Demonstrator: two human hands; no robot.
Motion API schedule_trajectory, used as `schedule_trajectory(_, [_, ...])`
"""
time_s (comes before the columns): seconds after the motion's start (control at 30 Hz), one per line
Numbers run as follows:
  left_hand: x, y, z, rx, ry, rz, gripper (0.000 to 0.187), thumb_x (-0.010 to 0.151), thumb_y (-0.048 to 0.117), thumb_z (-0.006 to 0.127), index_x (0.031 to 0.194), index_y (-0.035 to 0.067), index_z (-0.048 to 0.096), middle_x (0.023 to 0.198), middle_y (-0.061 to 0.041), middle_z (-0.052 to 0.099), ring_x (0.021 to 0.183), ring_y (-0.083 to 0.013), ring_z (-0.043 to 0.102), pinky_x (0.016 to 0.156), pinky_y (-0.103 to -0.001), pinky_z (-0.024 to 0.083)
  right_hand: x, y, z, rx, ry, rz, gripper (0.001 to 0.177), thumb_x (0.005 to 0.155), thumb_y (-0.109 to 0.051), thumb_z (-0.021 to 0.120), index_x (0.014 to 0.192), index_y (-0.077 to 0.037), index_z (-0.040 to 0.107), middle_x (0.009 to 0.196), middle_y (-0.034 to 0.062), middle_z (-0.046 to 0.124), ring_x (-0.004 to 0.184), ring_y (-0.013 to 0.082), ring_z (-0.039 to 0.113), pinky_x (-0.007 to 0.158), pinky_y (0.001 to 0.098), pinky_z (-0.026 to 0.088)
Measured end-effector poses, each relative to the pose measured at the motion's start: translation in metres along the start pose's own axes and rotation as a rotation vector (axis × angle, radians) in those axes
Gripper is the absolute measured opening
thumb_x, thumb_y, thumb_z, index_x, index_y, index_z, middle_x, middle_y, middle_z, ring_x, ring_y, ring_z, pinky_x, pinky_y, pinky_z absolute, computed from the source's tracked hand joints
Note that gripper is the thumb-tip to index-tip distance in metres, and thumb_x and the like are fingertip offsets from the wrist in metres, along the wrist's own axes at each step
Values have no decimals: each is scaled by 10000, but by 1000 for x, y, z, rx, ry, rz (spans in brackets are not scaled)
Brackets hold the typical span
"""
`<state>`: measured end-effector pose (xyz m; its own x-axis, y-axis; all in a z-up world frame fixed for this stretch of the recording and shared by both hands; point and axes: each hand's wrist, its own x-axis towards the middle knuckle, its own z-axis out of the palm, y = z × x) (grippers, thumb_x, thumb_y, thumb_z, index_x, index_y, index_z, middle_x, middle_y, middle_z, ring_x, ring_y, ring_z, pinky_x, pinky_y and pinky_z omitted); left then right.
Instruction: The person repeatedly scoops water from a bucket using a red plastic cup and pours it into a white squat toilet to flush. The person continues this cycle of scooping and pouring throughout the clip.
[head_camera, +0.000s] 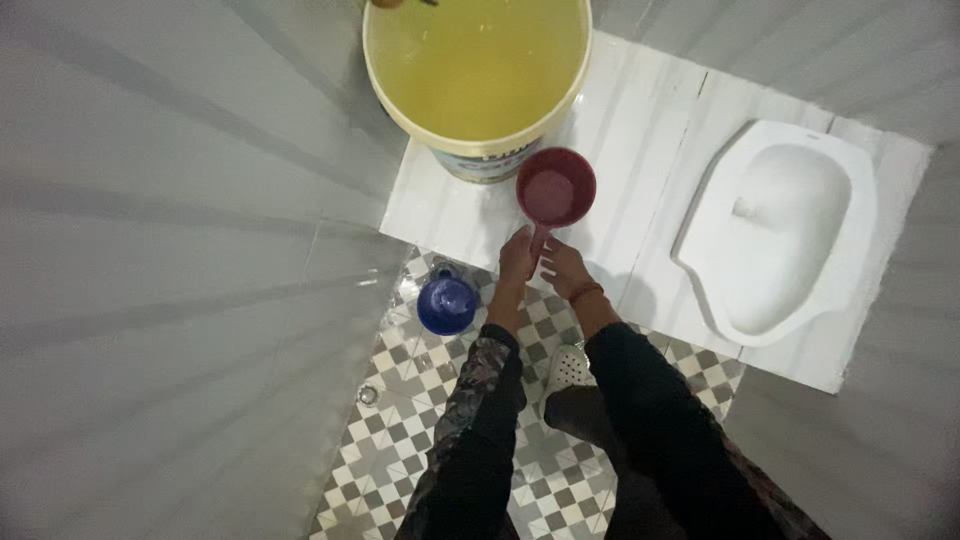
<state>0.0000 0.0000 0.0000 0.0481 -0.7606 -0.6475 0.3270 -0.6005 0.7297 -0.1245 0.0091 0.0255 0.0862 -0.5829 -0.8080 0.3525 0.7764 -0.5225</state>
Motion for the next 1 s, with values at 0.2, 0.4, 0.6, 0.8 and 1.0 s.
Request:
schedule_trajectory(0.2, [-43,20,12,173,-19,-58,537,1016,353,487,1492,109,533,1272,-113,691,862,-242,612,721,-422,397,43,18,-17,4,-103,-166,360,1002,-174,541,1332,-50,615,1136,70,645,995,221,575,822,397,463])
schedule_trajectory(0.4, [-65,32,40,-62,-52,-38,489,1079,302,511,1490,70,638,1100,-220,687,848,-324,457,680,-489,373,-9,4,-18,165,-235,-361,212,980,-57,556,1177,-119,506,929,101,654,692,193,596,531,328,484])
schedule_trajectory(0.6, [-111,90,77,-293,-106,95,460,1027,267,506,1401,9,578,1299,-111,683,1169,-233,661,1009,-389,551,-123,-80,17,-256,143,-946,238,995,0,503,1201,-79,415,989,90,569,800,165,577,637,337,521])
schedule_trajectory(0.8, [-162,179,92,-544,-292,266,510,1064,341,504,1459,19,499,1413,-132,607,1286,-249,596,1063,-394,488,-215,-182,78,-807,280,-1337,256,1030,-29,438,1286,-37,458,1005,203,587,898,356,623,781,451,507])
schedule_trajectory(1.0, [-177,251,73,-570,-213,253,510,1067,315,474,1490,32,477,1478,-118,543,1346,-242,520,1120,-426,408,-246,-242,159,-1280,275,-1160,373,938,-61,541,1304,-45,473,1128,209,607,950,432,619,757,537,540])
